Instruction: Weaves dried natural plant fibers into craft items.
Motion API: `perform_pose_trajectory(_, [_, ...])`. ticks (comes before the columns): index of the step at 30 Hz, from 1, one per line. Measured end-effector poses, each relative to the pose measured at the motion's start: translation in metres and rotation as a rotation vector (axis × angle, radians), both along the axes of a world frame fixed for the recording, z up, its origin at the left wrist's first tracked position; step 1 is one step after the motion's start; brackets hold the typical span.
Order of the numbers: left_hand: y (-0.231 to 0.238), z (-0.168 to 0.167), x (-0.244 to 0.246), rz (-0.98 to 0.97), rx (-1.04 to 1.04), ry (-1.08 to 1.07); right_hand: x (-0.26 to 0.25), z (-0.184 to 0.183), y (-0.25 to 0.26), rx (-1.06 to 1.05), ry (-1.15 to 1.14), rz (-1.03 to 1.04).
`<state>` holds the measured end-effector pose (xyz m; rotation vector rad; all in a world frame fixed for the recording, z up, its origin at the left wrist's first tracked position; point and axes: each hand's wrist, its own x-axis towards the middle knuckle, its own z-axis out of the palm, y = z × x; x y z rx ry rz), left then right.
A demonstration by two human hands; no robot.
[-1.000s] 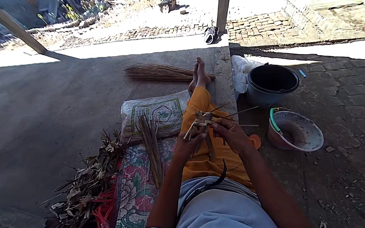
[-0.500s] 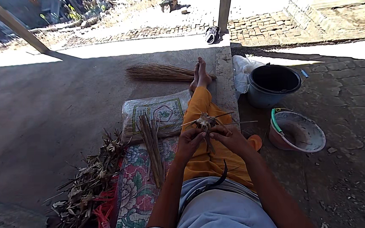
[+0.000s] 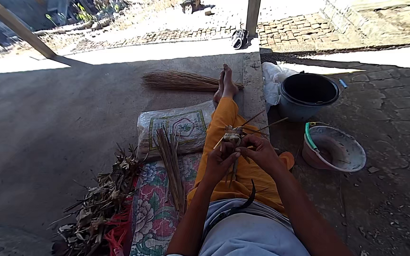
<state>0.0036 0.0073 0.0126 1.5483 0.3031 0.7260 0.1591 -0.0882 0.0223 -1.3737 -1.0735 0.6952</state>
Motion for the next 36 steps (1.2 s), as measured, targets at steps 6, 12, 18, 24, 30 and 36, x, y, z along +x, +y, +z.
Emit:
perform_pose_trajectory(6, [0.007, 0.004, -0.007, -0.019, -0.049, 0.059, 0.013, 0.007, -0.008, -0.091, 0.172, 0.108])
perform_pose_trajectory(12, [0.004, -0.004, -0.002, -0.100, 0.122, -0.058, 0.018, 0.021, -0.019, -0.091, 0.239, 0.067])
perform_pose_trajectory(18, [0.005, 0.003, -0.007, -0.160, -0.110, -0.091, 0.015, 0.025, -0.020, -0.022, 0.280, 0.101])
perform_pose_trajectory(24, [0.031, 0.000, -0.013, 0.142, -0.911, -0.613, 0.020, 0.026, -0.023, 0.130, 0.435, -0.015])
perform_pose_trajectory(30, [0.029, 0.002, -0.010, 0.225, -0.912, -0.586, 0.009, 0.024, -0.011, -0.004, 0.395, -0.027])
perform_pose_trajectory(36, [-0.011, -0.002, 0.006, 0.102, -0.389, -0.228, -0.011, -0.001, 0.015, 0.036, 0.202, -0.206])
